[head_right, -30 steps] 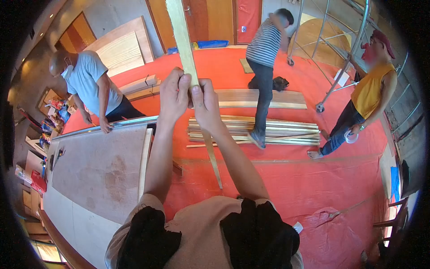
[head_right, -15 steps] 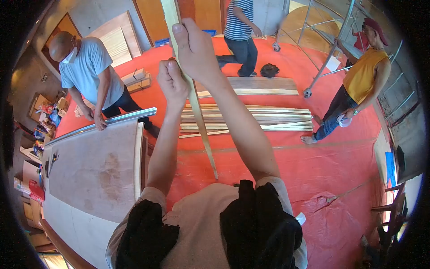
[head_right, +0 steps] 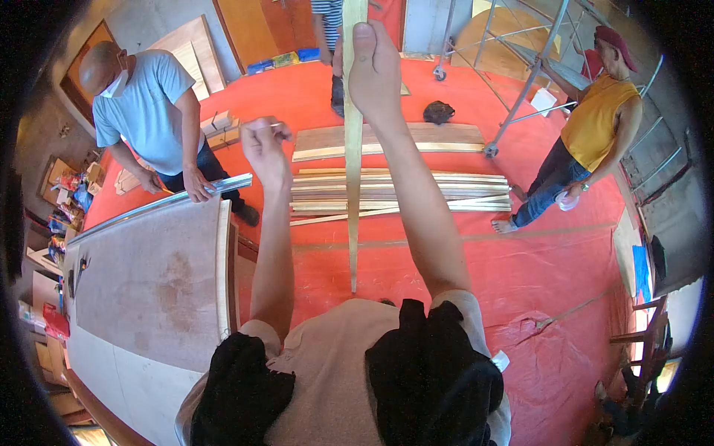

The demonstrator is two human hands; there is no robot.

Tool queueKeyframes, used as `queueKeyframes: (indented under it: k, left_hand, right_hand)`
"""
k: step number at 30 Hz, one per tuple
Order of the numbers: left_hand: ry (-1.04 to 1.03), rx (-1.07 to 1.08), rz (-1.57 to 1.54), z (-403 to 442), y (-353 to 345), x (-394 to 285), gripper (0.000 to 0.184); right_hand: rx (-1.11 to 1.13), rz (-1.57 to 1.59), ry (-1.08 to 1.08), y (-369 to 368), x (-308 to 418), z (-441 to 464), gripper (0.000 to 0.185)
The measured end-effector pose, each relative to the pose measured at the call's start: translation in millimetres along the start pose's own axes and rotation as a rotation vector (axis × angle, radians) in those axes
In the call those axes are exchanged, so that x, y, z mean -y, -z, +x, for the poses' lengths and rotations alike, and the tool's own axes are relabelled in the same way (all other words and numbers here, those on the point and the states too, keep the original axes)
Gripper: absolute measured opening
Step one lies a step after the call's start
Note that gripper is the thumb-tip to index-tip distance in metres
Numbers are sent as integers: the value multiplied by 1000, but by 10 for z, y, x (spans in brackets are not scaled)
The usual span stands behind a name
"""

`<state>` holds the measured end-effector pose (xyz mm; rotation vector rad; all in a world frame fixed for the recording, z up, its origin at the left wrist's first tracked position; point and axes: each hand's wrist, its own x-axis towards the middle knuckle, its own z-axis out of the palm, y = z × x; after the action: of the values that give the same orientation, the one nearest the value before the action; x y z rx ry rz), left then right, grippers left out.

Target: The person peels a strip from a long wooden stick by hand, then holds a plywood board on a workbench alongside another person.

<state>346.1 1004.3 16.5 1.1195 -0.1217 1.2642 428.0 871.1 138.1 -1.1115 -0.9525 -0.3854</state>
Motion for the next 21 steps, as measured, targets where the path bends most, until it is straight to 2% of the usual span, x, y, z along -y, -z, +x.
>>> queueKeyframes:
  k: [1,2,5,8,11,12,14,16,18,19,21]
  left_hand:
    - [-1,86,153,-40,22,-22,14]
    - [7,137,179,-80,-81,-106,9]
    - [-139,295,463,-98,-351,-360,11]
    - [-177,382,498,23,-630,-517,14]
    - [-55,398,667,133,-764,-657,14]
    - [-182,427,684,155,-789,-601,13]
    - [-439,457,754,214,-703,-483,11]
    - [-428,491,720,248,-651,-484,9]
    - [-364,388,579,243,-609,-429,13]
    - [-324,318,442,254,-552,-353,14]
    - [-189,250,374,192,-430,-445,15]
  right_hand:
    - [4,-22,9,0,2,1,50]
    - [9,-43,20,0,-5,7,50]
    - [1,-55,41,-38,3,-8,52]
    - [6,-36,58,-85,35,-11,52]
    - [-11,-38,33,-125,71,-40,49]
    - [-21,-43,17,-137,75,-48,47]
    - [-90,-321,73,-72,-166,-37,38]
    - [-28,-399,29,-71,-46,-57,35]
    - [14,-459,150,-129,-104,-34,39]
    - [-37,-221,-64,-243,32,-86,40]
    - [-106,-164,-3,-385,70,-124,44]
